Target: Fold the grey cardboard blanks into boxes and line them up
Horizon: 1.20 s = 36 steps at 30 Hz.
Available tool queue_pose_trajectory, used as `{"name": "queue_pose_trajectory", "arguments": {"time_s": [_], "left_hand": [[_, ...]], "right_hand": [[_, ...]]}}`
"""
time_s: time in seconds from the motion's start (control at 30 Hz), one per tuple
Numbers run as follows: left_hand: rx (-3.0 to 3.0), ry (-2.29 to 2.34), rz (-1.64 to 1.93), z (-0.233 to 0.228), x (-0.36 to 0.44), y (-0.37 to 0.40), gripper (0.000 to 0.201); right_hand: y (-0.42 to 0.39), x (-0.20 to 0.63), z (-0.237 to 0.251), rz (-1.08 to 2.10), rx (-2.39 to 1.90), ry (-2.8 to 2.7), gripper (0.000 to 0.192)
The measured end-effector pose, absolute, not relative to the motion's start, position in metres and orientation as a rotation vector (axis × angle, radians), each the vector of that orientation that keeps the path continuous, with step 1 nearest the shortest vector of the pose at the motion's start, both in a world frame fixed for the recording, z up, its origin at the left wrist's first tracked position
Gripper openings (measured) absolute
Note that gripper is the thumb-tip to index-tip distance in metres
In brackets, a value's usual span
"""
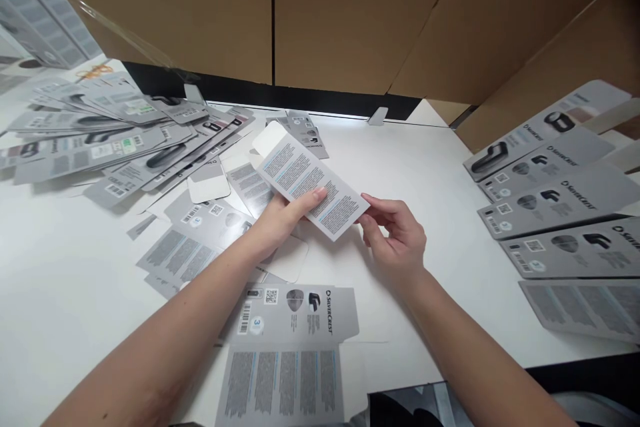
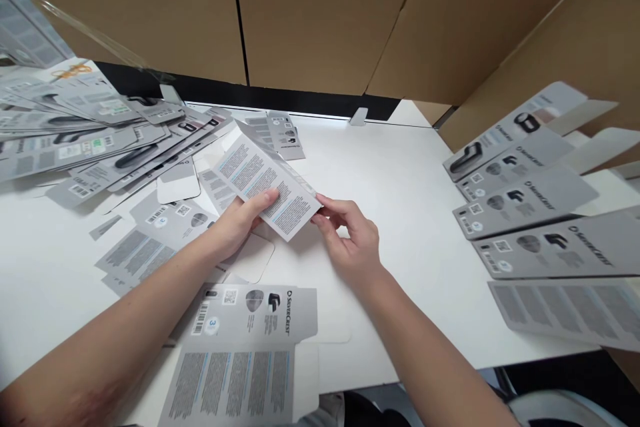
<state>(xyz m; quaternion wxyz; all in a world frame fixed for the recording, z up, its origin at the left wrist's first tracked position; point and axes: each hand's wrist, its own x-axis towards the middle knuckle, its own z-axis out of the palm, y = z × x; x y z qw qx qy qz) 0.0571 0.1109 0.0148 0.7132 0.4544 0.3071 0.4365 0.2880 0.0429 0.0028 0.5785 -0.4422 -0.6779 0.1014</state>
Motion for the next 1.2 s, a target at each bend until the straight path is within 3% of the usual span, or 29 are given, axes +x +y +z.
{"name": "queue_pose_trajectory", "arguments": {"time_s": [0.47,0.73,0.9,1.2], "left_hand": [[1.068,0.692,1.003,0.018,0.057,0.109,0.085],[0.998,0.672,0.974,0.012,0.056,0.111,0.067],[1.000,0.673,0.966,0.012,0.056,0.111,0.070],[1.106,0.698,1.045,0.020,0.059,0.108,0.077]], "right_hand": [[0.042,0.289,0.002,0.236,-1.080,-1.589,0.024],[0.043,0.287,0.006,0.234,-1.032,-1.650,0.036],[0.044,0.284,0.009,0.201,-0.986,-1.677,0.047],[0.042,0.287,0.005,0.208,-1.054,-1.668,0.044]]}}
